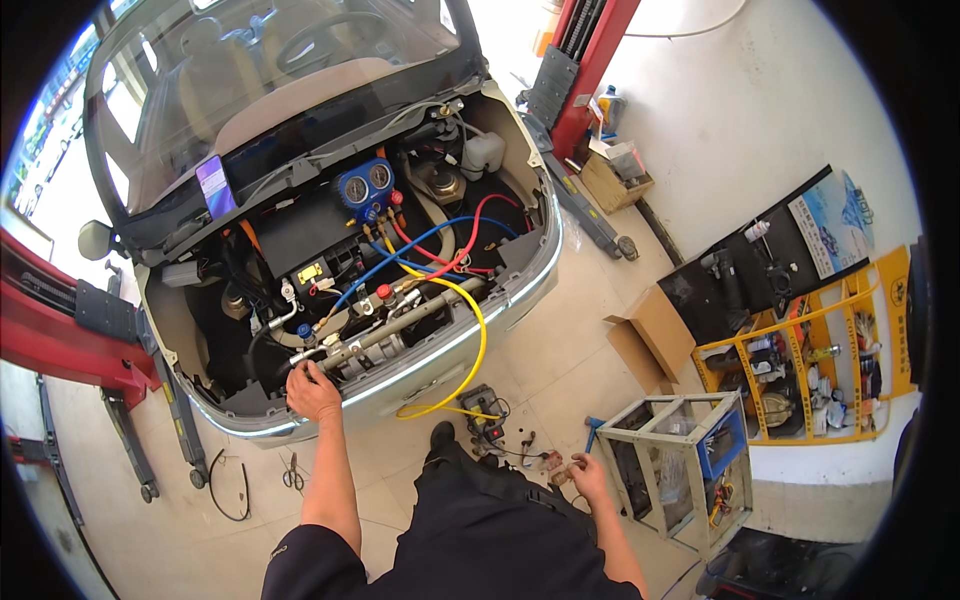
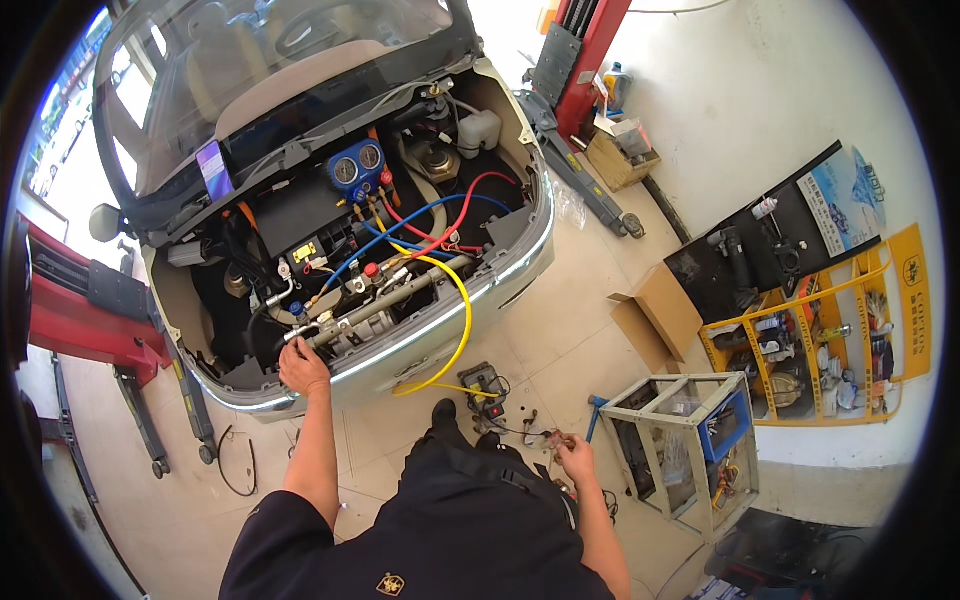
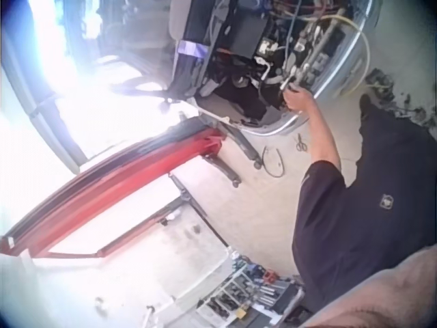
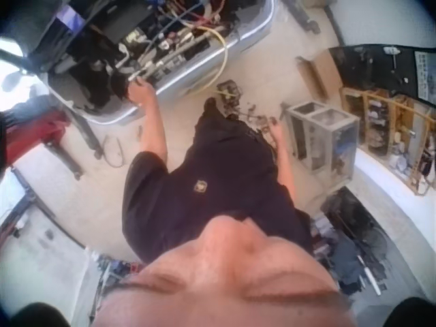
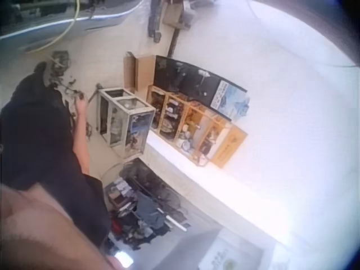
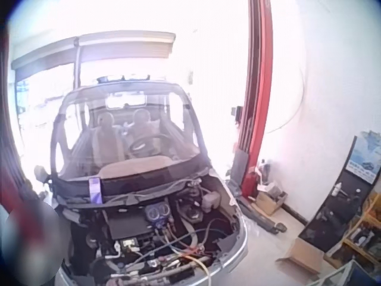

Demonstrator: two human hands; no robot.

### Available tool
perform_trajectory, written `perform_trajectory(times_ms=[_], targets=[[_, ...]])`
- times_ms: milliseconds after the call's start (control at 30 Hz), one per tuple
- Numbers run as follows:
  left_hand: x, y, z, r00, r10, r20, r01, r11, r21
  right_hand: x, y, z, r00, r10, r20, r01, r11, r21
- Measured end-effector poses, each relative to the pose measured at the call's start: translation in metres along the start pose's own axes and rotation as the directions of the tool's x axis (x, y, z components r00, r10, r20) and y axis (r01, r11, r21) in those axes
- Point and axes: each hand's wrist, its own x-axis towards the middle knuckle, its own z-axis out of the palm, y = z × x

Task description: The person works on a car's air conditioning system with the hood open. They adjust a manifold gauge set, connect a yellow hose to a floor unit, and attach a refrigerant can to the hose. They then operate the can and monitor the gauge readings.

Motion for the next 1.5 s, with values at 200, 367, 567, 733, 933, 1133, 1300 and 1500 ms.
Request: perform_trajectory(times_ms=[200, 367, 567, 733, 933, 1133, 1300, 1500], targets=[[-0.01, -0.007, -0.018, 0.971, 0.234, 0.053, -0.234, 0.972, -0.017, 0.014, 0.034, 0.007, 0.976, 0.113, 0.188, -0.04, 0.933, -0.357], [-0.011, -0.009, -0.017, 0.971, 0.213, 0.112, -0.211, 0.977, -0.033, 0.019, 0.072, -0.013, 0.97, 0.166, 0.18, -0.081, 0.913, -0.401], [-0.014, -0.009, -0.022, 0.974, 0.199, 0.104, -0.197, 0.98, -0.025, 0.025, 0.057, -0.023, 0.979, 0.173, 0.109, -0.119, 0.915, -0.386], [-0.015, -0.011, -0.015, 0.976, 0.207, 0.073, -0.205, 0.978, -0.023, 0.024, 0.06, -0.005, 0.97, 0.151, 0.188, -0.095, 0.955, -0.28], [-0.017, -0.01, -0.013, 0.97, 0.237, 0.054, -0.237, 0.972, -0.008, 0.036, 0.106, 0.032, 0.963, 0.191, 0.192, -0.118, 0.934, -0.338], [-0.017, -0.013, -0.013, 0.974, 0.216, 0.066, -0.215, 0.976, -0.017, 0.042, 0.11, 0.04, 0.958, 0.127, 0.255, -0.05, 0.956, -0.29], [-0.015, -0.011, -0.013, 0.972, 0.233, 0.019, -0.232, 0.972, -0.018, 0.06, 0.104, 0.033, 0.984, 0.01, 0.176, 0.027, 0.978, -0.205], [-0.021, -0.015, -0.013, 0.974, 0.21, -0.083, -0.208, 0.977, 0.041, 0.048, 0.085, 0.024, 0.979, 0.098, 0.181, -0.037, 0.949, -0.314]])
